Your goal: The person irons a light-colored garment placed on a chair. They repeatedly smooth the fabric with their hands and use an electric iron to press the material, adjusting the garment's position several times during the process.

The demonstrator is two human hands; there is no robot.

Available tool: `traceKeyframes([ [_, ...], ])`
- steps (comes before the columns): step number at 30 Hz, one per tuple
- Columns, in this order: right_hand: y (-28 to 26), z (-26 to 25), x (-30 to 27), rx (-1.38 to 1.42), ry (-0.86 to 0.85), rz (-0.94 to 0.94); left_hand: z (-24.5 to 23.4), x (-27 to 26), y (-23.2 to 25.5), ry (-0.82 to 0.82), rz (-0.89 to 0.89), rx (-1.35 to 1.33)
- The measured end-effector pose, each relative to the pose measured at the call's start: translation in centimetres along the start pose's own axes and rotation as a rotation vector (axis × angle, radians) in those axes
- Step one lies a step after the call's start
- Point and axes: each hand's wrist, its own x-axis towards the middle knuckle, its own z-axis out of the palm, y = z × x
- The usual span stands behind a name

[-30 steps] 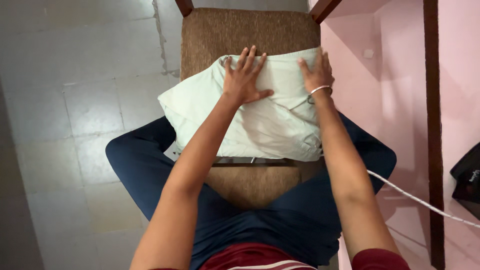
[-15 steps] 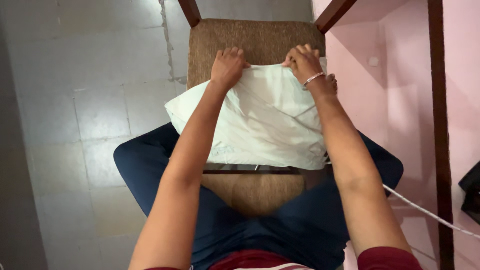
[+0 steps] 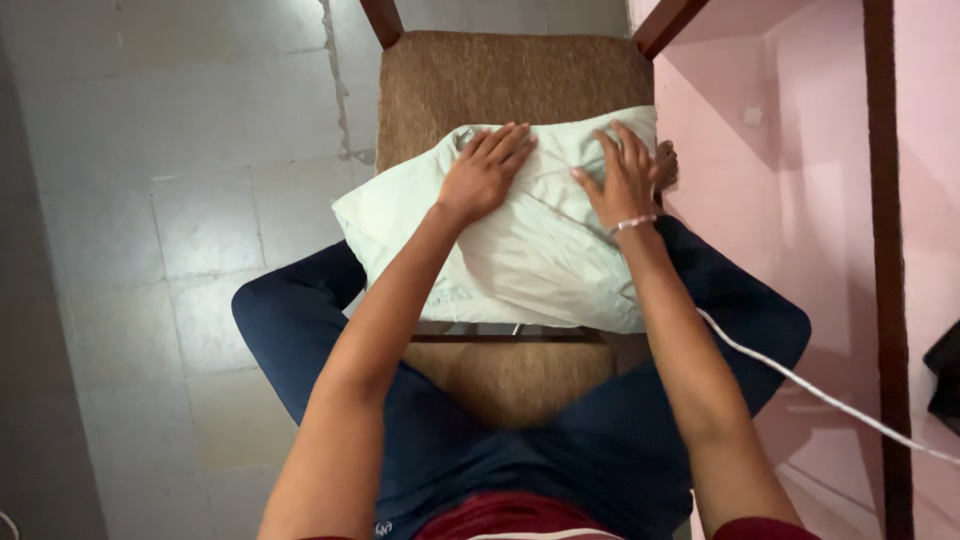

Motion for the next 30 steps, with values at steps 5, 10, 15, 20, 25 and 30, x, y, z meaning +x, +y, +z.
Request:
traceKeyframes([
  [5,-3.8,-2.8,-9.2,0.340,-0.047,0.124,-0.3,-0.5,-0.1,-0.042,0.000,0.016],
  [10,-8.8,-3.7,-18.0,0.284,-0.652,0.135,0.2,0.4,2.1,-0.060,-0.070,0.069],
  [15,-7.0,-3.4,-20.1,0.113,-0.634,0.442,0.0,-1.5,5.5,0.079,-0.034,-0.040],
  [20,-5.2,-4.1,-21.6,-0.104,-0.510,0.622,-1.4,-9.2,7.9,0.047,0.041,-0.052],
  [25,-3.8,-4.4,-20.7,-0.164,-0.304,0.423,-4.4,-14.4,7.4,0.038,0.049,-0.085],
  [30,-1.5,-5.6,-18.0,-0.099,-0.566,0.347,-4.6,-15.8,5.4,0.062,0.008,-0.108],
])
